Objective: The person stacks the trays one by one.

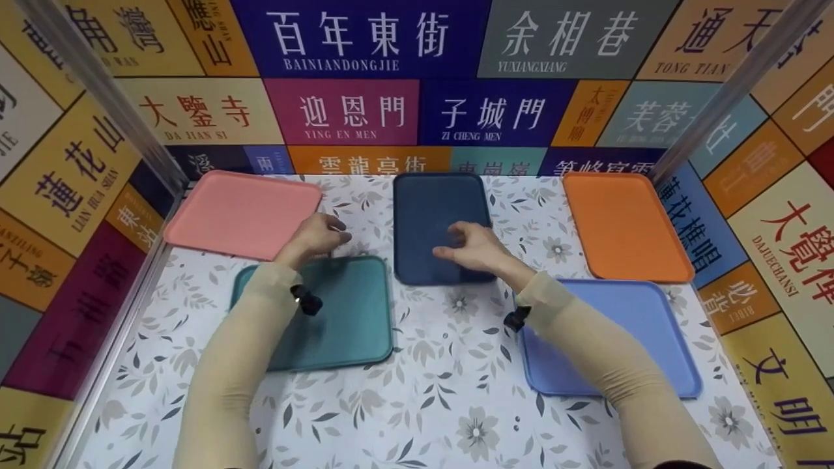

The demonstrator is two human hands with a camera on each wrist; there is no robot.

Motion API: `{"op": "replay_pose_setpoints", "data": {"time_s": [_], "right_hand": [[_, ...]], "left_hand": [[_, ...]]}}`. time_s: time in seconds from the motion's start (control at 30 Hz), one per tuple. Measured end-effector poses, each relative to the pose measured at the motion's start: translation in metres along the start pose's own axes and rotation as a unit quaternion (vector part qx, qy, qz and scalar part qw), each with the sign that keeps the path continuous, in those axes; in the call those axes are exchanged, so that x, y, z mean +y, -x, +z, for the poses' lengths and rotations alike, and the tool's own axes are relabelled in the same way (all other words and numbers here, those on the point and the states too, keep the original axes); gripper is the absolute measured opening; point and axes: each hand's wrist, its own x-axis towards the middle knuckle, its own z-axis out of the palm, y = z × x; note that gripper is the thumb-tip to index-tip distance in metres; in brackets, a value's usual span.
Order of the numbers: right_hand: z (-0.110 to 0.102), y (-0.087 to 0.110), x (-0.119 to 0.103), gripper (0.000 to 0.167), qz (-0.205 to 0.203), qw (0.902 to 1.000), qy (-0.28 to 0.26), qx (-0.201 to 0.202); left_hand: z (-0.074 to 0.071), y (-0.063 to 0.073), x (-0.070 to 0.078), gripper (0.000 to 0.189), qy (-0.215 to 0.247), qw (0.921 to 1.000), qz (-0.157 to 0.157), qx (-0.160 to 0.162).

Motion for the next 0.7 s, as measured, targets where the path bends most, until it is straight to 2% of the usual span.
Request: {"op": "replay_pose_setpoints", "data": {"time_s": [0.1,0.27,0.4,0.53,0.7], "right_hand": [[0.011,0.005,-0.007,0.077,-0.012,0.9999,-0.010,-0.002],[0.027,0.011,-0.016,0.075,-0.018,0.9991,-0.030,-0.026],[0.041,0.014,-0.022,0.070,-0.020,0.9983,-0.034,-0.042],[0.054,0.015,-0.027,0.065,-0.013,0.9966,-0.059,-0.056],[0.068,0.017,-0.034,0.062,0.018,0.9868,-0.134,-0.089]], "left_hand": [[-0.006,0.009,-0.012,0.049,-0.021,0.9996,0.014,0.015],[-0.012,0.030,-0.027,0.050,-0.051,0.9980,0.014,0.035],[-0.018,0.047,-0.040,0.048,-0.071,0.9953,0.015,0.064],[-0.025,0.064,-0.057,0.047,-0.082,0.9930,0.001,0.086],[-0.038,0.082,-0.078,0.048,-0.074,0.9922,-0.024,0.097]]}}
